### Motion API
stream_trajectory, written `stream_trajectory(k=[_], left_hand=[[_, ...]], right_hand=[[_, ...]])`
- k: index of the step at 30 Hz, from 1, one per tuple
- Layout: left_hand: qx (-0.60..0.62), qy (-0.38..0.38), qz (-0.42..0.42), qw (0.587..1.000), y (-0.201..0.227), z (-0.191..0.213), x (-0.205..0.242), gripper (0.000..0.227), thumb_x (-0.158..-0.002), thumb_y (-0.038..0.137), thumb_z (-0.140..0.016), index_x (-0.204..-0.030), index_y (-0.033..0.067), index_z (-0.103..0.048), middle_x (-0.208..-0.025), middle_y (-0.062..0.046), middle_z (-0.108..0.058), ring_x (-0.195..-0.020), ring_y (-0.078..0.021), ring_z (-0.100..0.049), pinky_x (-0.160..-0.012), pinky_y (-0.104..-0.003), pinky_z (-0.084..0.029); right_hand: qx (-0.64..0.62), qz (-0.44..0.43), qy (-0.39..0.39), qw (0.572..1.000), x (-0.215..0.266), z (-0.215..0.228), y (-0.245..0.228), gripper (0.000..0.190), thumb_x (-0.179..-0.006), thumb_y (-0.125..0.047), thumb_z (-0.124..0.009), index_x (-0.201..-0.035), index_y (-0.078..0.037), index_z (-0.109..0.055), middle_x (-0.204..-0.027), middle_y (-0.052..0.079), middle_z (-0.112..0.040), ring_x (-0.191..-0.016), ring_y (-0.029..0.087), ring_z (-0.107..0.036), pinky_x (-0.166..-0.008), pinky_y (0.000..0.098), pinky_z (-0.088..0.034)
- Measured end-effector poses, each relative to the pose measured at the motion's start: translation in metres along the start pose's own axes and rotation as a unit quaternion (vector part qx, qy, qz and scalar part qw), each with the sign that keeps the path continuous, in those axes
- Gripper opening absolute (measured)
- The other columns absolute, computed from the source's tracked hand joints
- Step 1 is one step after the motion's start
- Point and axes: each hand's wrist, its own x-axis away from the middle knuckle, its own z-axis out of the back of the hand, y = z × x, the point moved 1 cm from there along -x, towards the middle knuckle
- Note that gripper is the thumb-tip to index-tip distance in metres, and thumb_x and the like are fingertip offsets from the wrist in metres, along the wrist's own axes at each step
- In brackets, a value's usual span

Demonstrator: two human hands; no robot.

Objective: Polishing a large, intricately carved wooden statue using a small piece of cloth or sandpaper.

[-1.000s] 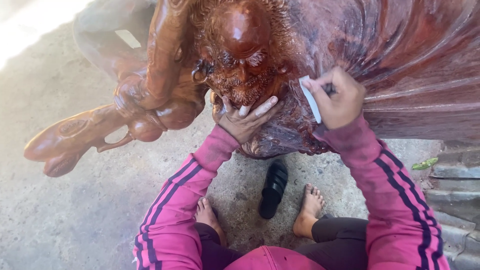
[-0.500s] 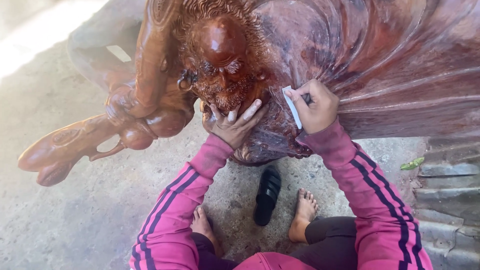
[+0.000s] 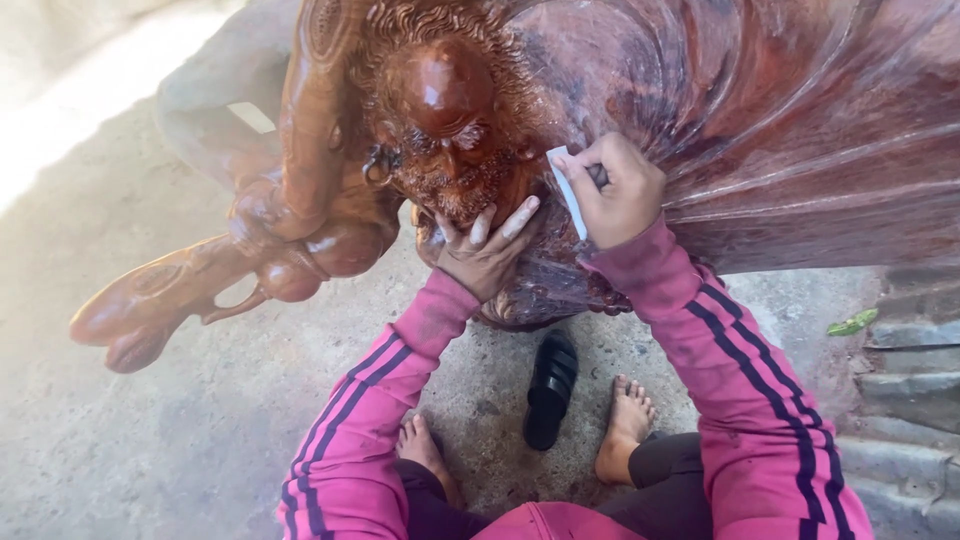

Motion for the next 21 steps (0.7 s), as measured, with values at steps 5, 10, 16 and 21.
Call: stream_trajectory(k=[5,10,16,21], left_hand=[[0.003,-0.043,-0.057,0.997,-0.022,0.025,0.01,0.071,-0.084,0.036,-0.05,-0.154,0.0444,-0.041,-0.168,0.023,-0.022,-0.153,-0.0194,-0.016,-0.122,-0.07,0.003],[0.124,-0.145,0.0,0.982,-0.008,0.077,0.022,0.065,-0.09,0.047,-0.06,-0.152,0.0391,-0.045,-0.17,0.01,-0.021,-0.158,-0.0333,-0.006,-0.122,-0.067,-0.003],[0.484,-0.115,0.288,0.818,0.014,0.122,0.028,0.043,-0.102,0.034,-0.059,-0.141,0.0185,-0.06,-0.133,-0.008,-0.068,-0.124,-0.0282,-0.063,-0.105,-0.045,-0.046],[0.547,-0.063,0.407,0.729,0.014,0.111,0.053,0.035,-0.099,0.022,-0.069,-0.133,0.0156,-0.069,-0.121,-0.013,-0.074,-0.116,-0.0342,-0.069,-0.099,-0.043,-0.053]], right_hand=[[0.147,0.04,-0.075,0.985,0.068,0.028,0.028,0.024,-0.101,-0.023,-0.079,-0.086,-0.011,-0.065,-0.075,0.006,-0.061,-0.066,0.028,-0.063,-0.058,0.039,-0.05],[0.072,-0.028,-0.125,0.989,0.092,0.037,0.003,0.022,-0.095,-0.02,-0.082,-0.087,-0.01,-0.065,-0.08,0.01,-0.067,-0.073,0.033,-0.067,-0.061,0.0417,-0.051],[-0.091,-0.168,-0.1,0.976,0.133,-0.032,-0.043,0.018,-0.088,-0.018,-0.084,-0.085,-0.011,-0.068,-0.071,0.005,-0.071,-0.062,0.022,-0.066,-0.056,0.0339,-0.051],[-0.208,-0.281,-0.049,0.936,0.151,-0.065,-0.083,0.012,-0.095,-0.009,-0.071,-0.086,-0.008,-0.064,-0.062,0.006,-0.072,-0.051,0.015,-0.064,-0.049,0.0277,-0.05]])
